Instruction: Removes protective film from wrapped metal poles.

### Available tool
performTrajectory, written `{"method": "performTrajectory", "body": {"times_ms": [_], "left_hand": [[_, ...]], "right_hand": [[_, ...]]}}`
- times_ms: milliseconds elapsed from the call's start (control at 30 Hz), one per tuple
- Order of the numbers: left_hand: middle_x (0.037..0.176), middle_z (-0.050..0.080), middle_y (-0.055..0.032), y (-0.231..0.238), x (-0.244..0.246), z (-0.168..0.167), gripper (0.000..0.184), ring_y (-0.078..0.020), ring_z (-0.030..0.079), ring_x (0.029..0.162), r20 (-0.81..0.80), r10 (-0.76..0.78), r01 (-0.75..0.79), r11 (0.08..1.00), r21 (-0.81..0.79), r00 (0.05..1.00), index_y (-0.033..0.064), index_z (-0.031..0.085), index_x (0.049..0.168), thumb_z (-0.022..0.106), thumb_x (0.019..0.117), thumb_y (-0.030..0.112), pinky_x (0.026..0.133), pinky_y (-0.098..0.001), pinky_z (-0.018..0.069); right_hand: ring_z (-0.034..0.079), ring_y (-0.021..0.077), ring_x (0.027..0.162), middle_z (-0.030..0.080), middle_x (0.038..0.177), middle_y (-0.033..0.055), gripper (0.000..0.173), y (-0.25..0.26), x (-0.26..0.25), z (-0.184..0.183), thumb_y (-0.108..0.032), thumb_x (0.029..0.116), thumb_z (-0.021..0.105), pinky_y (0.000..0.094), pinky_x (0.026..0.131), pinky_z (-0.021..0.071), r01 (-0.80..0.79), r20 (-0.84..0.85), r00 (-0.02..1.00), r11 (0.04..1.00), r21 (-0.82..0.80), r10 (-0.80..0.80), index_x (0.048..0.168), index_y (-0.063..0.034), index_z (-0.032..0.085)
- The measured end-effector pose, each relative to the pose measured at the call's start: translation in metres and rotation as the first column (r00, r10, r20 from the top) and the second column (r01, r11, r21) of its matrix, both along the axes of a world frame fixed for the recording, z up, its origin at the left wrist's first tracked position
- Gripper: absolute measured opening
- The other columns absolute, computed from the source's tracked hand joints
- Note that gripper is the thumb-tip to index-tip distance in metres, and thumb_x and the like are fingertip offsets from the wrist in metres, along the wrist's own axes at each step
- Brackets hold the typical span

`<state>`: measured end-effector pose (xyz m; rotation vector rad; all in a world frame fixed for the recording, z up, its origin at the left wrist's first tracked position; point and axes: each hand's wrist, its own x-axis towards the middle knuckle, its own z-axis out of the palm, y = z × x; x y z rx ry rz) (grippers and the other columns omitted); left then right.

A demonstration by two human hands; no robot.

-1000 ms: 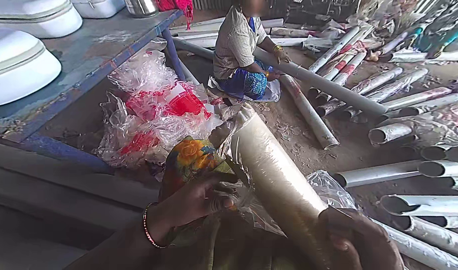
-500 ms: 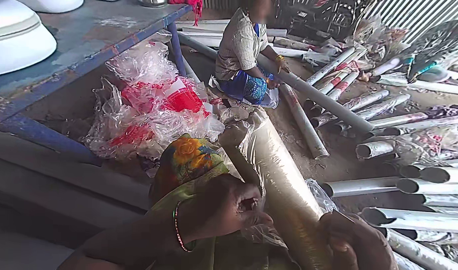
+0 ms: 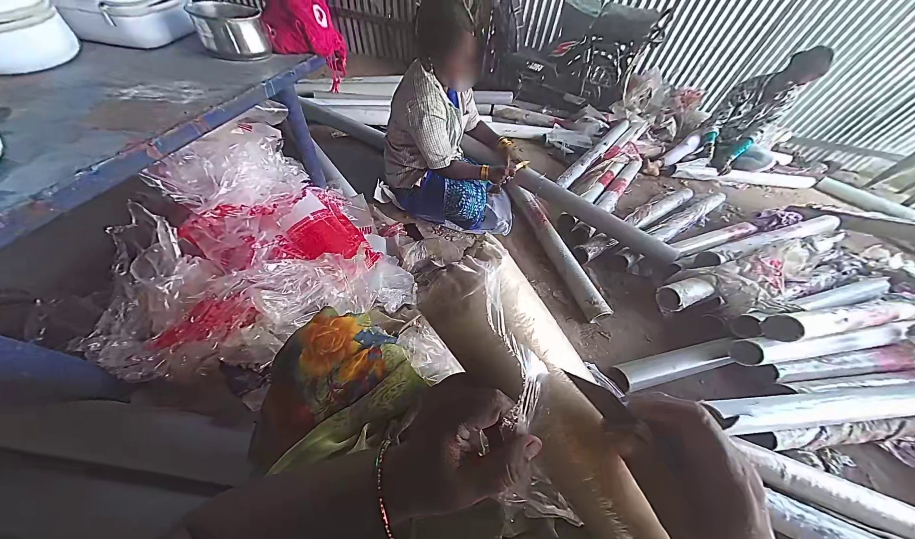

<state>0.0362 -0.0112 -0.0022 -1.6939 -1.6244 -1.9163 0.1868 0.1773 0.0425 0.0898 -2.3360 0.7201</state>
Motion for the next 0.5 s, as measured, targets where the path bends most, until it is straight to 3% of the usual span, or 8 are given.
{"method": "performTrajectory", "body": {"times_ms": [100, 267, 500], "left_hand": [[0.076, 0.058, -0.0020, 0.004, -0.002, -0.004, 0.028, 0.0004, 0.056, 0.075, 0.014, -0.007, 0.007, 1.000, 0.007, 1.000, 0.0043, 0.057, 0.090, 0.059, 0.1018, 0.029, 0.076, -0.0138, 0.0456], [0.076, 0.060, -0.0020, 0.007, -0.001, -0.005, 0.024, 0.0003, 0.057, 0.076, 0.012, 0.014, -0.014, 1.000, 0.023, 1.000, 0.0040, 0.058, 0.092, 0.060, 0.1006, 0.027, 0.079, -0.0136, 0.0445], [0.080, 0.059, -0.0012, 0.009, 0.001, -0.009, 0.023, 0.0002, 0.058, 0.084, 0.024, 0.039, -0.040, 0.998, 0.048, 0.999, 0.0068, 0.055, 0.089, 0.061, 0.0996, 0.027, 0.084, -0.0148, 0.0443]], "right_hand": [[0.060, 0.0007, 0.089, 0.064, 0.100, 0.0056, 0.024, -0.006, 0.007, 0.028, -0.033, 0.1053, 0.055, 0.0094, 0.076, 0.0459, -0.007, 0.091, 0.996, 0.987, 0.163, -0.008, 0.108, -0.0100, 0.056], [0.063, 0.0136, 0.080, 0.068, 0.097, 0.0123, 0.018, -0.020, 0.020, 0.057, -0.027, 0.1028, 0.060, 0.0206, 0.062, 0.0465, 0.044, 0.242, 0.962, 0.949, 0.312, -0.124, 0.107, -0.0102, 0.063], [0.062, 0.0084, 0.075, 0.068, 0.094, 0.0084, 0.019, -0.030, 0.007, 0.040, -0.030, 0.1027, 0.059, 0.0167, 0.059, 0.0456, 0.043, 0.215, 0.972, 0.968, 0.247, -0.098, 0.105, -0.0113, 0.062]]}}
